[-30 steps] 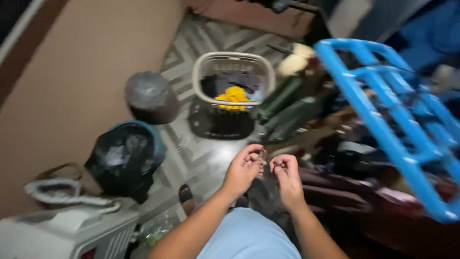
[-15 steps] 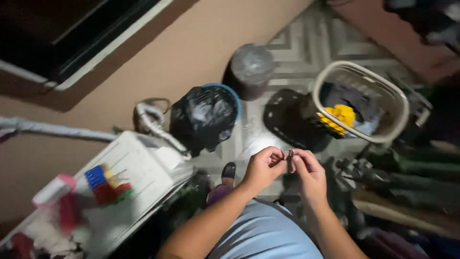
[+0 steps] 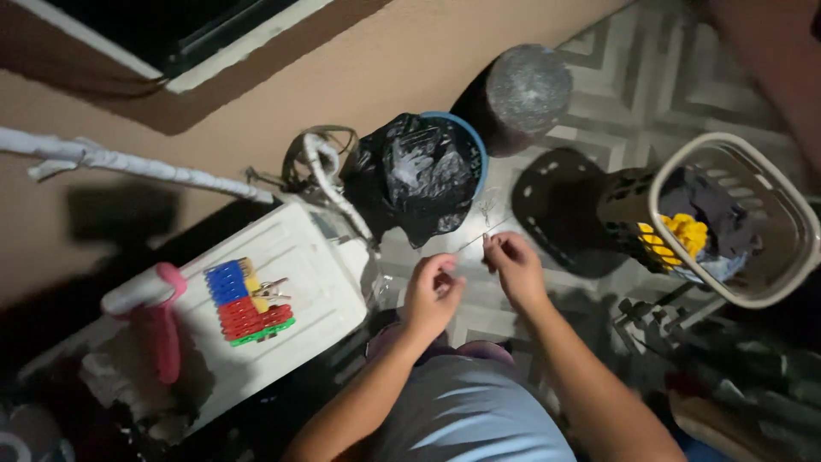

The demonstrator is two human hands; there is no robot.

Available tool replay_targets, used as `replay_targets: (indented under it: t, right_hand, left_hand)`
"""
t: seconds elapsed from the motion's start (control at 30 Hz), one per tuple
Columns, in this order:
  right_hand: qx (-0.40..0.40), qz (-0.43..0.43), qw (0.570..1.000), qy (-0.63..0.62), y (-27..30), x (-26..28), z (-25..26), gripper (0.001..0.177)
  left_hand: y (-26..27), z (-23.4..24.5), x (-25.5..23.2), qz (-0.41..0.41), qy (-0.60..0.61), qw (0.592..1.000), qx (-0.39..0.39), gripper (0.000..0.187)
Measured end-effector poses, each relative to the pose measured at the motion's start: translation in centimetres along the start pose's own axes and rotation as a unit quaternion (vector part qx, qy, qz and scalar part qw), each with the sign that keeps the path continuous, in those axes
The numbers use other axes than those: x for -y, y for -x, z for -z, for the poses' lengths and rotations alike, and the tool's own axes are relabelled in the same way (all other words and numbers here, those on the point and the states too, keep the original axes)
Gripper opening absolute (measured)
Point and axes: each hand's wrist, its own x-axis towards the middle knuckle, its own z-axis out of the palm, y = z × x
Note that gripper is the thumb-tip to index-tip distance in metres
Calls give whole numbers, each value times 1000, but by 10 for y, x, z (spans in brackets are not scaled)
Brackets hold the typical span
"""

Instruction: Hanging small laundry items onto a peg rack using clothespins.

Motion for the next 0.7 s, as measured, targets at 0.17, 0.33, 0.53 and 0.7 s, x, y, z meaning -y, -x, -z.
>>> replay_targets:
  t: [0.17, 0.33, 0.53, 0.7]
  right_hand:
    - [-6, 61, 998, 8, -72, 10, -29, 20]
    - [-107, 18, 993, 41, -108, 5, -42, 26]
    - [-31, 51, 997, 38, -96, 19, -57, 15]
    - [81, 158, 976, 125, -42, 93, -111, 10]
  left_hand:
    - [12, 51, 24, 14, 58, 997, -46, 35]
    - [25, 89, 17, 14, 71, 992, -103, 30]
    - [33, 114, -28, -50, 7, 984, -168, 18]
    - [44, 139, -52, -113, -66, 971, -200, 12]
